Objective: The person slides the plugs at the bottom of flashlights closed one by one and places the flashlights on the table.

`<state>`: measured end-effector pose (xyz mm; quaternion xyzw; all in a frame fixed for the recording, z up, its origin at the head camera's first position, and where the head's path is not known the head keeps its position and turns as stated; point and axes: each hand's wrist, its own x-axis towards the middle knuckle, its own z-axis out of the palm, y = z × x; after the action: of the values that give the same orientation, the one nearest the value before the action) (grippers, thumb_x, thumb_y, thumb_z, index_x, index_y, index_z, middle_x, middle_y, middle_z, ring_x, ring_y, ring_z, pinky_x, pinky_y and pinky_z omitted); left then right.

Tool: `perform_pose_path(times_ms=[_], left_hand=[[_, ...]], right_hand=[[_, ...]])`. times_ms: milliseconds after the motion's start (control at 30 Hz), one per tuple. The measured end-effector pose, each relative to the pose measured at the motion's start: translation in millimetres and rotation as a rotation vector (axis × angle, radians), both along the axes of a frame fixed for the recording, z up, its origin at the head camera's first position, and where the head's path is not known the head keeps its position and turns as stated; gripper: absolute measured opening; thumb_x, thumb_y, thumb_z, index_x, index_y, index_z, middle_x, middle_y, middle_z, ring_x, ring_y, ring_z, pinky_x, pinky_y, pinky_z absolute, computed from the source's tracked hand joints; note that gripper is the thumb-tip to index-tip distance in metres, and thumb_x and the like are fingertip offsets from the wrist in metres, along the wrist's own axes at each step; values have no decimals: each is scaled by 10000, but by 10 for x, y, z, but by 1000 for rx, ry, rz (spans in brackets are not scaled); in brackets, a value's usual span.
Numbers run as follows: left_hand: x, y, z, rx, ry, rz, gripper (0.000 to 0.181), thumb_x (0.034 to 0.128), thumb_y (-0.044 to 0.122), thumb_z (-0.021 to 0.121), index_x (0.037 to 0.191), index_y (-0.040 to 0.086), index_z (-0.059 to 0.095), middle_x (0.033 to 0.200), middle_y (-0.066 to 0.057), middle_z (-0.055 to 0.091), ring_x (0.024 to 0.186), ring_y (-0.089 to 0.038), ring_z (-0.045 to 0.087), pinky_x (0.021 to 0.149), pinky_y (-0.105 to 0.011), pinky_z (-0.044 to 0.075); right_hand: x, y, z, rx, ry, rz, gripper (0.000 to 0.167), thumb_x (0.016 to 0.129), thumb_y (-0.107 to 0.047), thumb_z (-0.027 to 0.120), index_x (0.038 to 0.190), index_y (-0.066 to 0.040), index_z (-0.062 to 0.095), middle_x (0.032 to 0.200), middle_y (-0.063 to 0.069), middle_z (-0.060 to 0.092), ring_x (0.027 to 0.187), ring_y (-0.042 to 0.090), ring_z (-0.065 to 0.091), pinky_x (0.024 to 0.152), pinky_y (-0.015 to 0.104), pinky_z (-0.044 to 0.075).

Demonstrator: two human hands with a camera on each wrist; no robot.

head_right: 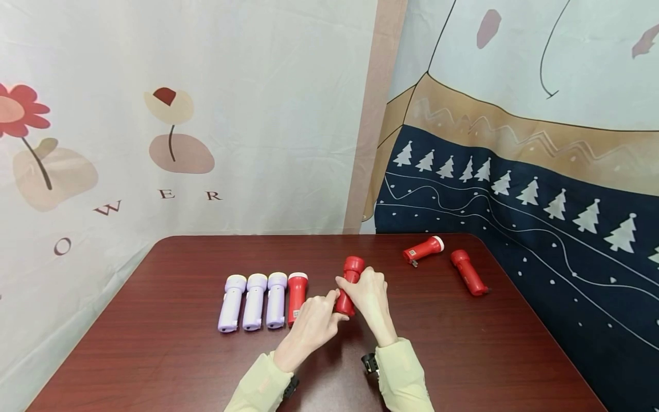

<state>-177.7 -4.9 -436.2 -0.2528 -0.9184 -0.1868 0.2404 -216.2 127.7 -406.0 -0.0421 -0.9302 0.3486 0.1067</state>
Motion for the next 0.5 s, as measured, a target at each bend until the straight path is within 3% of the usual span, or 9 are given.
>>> perform_pose_path(times_ms=[300,500], left_hand=[[4,-19,10,-11,-9,-15,292,773,211,766,917,56,565,554,-34,545,484,-157,558,467,-196,425],[7,-31,6,-31,30,-15,273,780,207,754,905,66,557,546,-40,557,491,-178,570,475,-239,454]], right_hand=[[2,7,0,9,4,9,443,778,-420,731,731,-20,544,572,79,521,500,169,472,467,243,377],[5,6,16,3,-5,10,437,770,-414,739,738,-24,544,579,81,529,500,167,478,468,238,383]])
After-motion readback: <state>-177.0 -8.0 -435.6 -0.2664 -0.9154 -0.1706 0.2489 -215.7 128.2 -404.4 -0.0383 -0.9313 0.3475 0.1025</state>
